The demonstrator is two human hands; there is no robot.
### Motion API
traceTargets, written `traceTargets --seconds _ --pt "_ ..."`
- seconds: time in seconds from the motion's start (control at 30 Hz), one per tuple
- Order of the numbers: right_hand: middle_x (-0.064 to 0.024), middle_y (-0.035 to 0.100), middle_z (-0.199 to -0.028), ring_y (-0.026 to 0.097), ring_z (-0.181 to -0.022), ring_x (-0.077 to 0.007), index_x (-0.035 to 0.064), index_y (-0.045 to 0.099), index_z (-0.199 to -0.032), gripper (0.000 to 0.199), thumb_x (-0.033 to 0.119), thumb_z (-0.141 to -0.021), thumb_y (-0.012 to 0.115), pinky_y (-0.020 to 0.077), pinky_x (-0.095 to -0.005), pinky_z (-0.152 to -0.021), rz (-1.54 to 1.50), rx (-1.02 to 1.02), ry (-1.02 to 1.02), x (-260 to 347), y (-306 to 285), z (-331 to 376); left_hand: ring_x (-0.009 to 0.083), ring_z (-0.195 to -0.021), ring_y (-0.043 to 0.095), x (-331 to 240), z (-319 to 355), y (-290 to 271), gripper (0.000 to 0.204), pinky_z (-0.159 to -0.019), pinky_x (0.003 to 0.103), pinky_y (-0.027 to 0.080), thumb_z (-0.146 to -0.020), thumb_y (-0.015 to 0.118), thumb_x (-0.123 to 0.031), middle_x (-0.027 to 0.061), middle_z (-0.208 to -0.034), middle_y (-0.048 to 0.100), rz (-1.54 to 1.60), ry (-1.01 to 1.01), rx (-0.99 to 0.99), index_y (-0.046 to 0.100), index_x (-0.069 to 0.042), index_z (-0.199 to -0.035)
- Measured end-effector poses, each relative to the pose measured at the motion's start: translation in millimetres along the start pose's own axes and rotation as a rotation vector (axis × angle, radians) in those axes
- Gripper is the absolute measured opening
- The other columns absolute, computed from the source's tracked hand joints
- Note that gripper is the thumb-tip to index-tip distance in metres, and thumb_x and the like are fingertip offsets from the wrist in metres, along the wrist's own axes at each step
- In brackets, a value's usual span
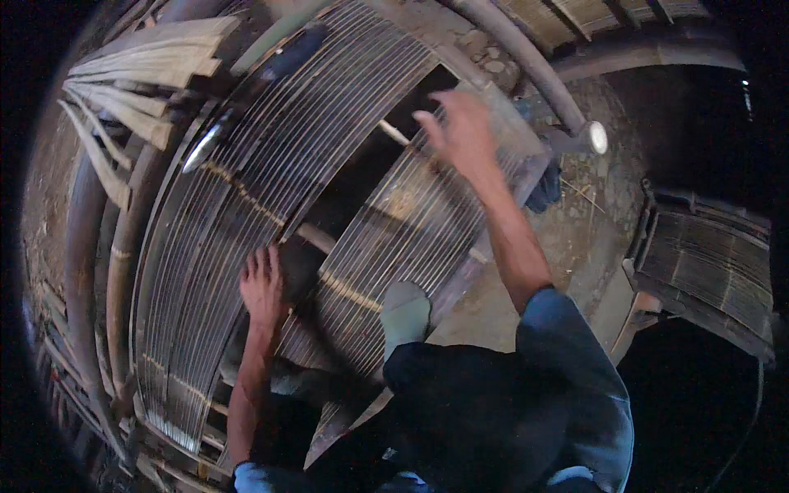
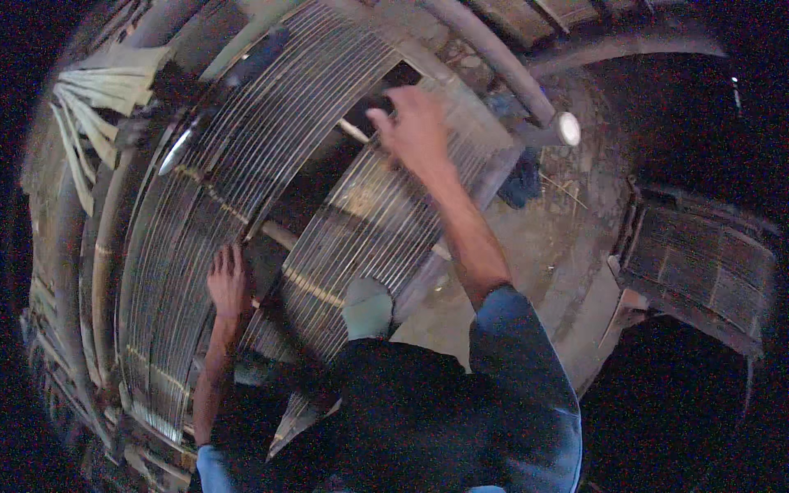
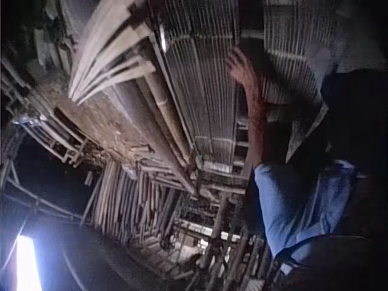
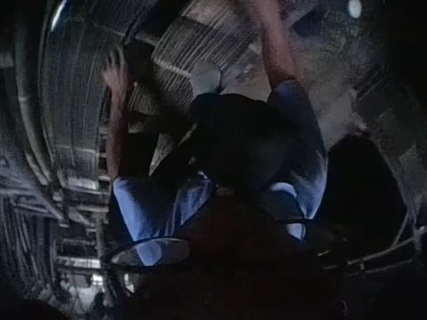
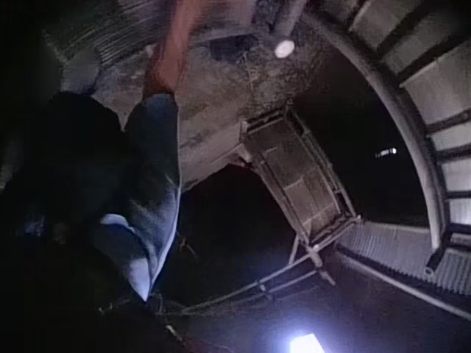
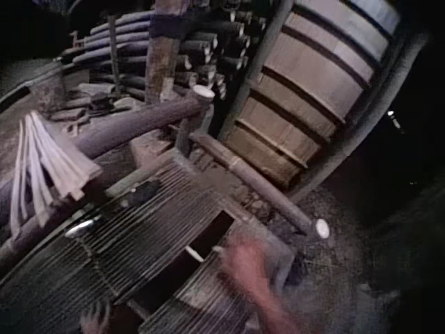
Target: The person weaves bamboo strips together by hand and using a tool to tighten and align the slats.
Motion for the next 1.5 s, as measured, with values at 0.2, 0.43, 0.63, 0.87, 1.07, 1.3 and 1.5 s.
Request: traceTargets --seconds 0.2,0.43,0.63,0.87,1.07,1.3,1.5 --pt "-0.0166 0.058 -0.119 0.051 -0.117 -0.0365 0.0045 0.064 -0.117 0.051 0.045 -0.087 0.070 0.0420 -0.0476 -0.100 -0.093 0.182 -0.134 7.8 84.1 -26.5 0.0347 -0.107 0.058 -1.2 26.3 10.1 0.052 -0.090 0.046 0.048 -0.080 0.068 -0.016 0.0176 -0.117 0.059 -0.092 0.134 -0.024 0.054 -0.001 -0.128" --pt "-0.0159 0.057 -0.118 0.049 -0.116 -0.0368 0.0064 0.059 -0.121 0.055 0.049 -0.087 0.069 0.0390 -0.0479 -0.102 -0.022 0.172 -0.120 17.5 105.4 -22.7 0.0319 -0.099 0.059 34.8 48.7 14.7 0.040 -0.082 0.044 0.048 -0.086 0.061 -0.010 0.0151 -0.110 0.059 -0.054 -0.027 -0.075 0.057 -0.002 -0.124" --pt "-0.0146 0.059 -0.102 0.053 -0.103 -0.0359 0.0074 0.065 -0.098 0.044 0.050 -0.088 0.068 0.0412 -0.0473 -0.091 0.024 0.167 -0.280 18.8 104.5 -17.6 0.0308 -0.094 0.064 8.5 47.0 -33.0 0.039 -0.075 0.042 0.052 -0.083 0.065 -0.010 0.0115 -0.103 0.059 -0.050 0.050 -0.143 0.059 -0.006 -0.121" --pt "-0.0116 0.060 -0.088 0.055 -0.091 -0.0333 0.0061 0.067 -0.076 0.049 0.053 -0.088 0.065 0.0415 -0.0459 -0.083 0.039 0.198 -0.408 21.4 112.0 -30.3 0.0404 -0.065 0.067 43.7 58.3 -31.0 0.026 -0.057 0.049 0.052 -0.091 0.070 -0.022 0.0206 -0.081 0.068 0.768 -0.260 -0.087 0.062 -0.010 -0.111" --pt "-0.0071 0.057 -0.080 0.057 -0.086 -0.0307 0.0072 0.061 -0.074 0.039 0.042 -0.091 0.068 0.0401 -0.0447 -0.076 0.062 0.457 -0.311 4.9 114.9 6.9 0.0417 -0.054 0.062 30.5 64.5 -31.1 0.031 -0.050 0.051 0.048 -0.097 0.065 -0.037 0.0201 -0.056 0.059 0.715 -0.350 0.067 0.065 -0.008 -0.087" --pt "-0.0096 0.068 -0.085 0.065 -0.083 -0.0341 0.0061 0.067 -0.087 0.037 0.043 -0.091 0.071 0.0508 -0.0454 -0.078 -0.416 0.627 -0.206 105.6 118.6 41.6 0.0465 -0.064 0.064 3.7 50.6 -2.0 0.037 -0.057 0.054 0.053 -0.101 0.056 -0.041 0.0242 -0.068 0.064 0.770 -0.380 0.170 0.065 -0.005 -0.097" --pt "-0.0137 0.071 -0.086 0.071 -0.084 -0.0346 0.0065 0.071 -0.085 0.039 0.045 -0.091 0.069 0.0538 -0.0445 -0.071 -0.117 0.618 -0.542 145.7 130.3 88.2 0.0458 -0.063 0.066 -4.6 53.1 1.2 0.045 -0.059 0.055 0.055 -0.102 0.051 -0.047 0.0240 -0.066 0.064 0.819 -0.424 0.185 0.064 -0.005 -0.095"
Point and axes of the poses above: each hand's wrist, its own z-axis away from the middle knuckle, its own y-axis out of the palm, x = y × z, the point moved 9 cm from there along -z, towards the middle knuckle
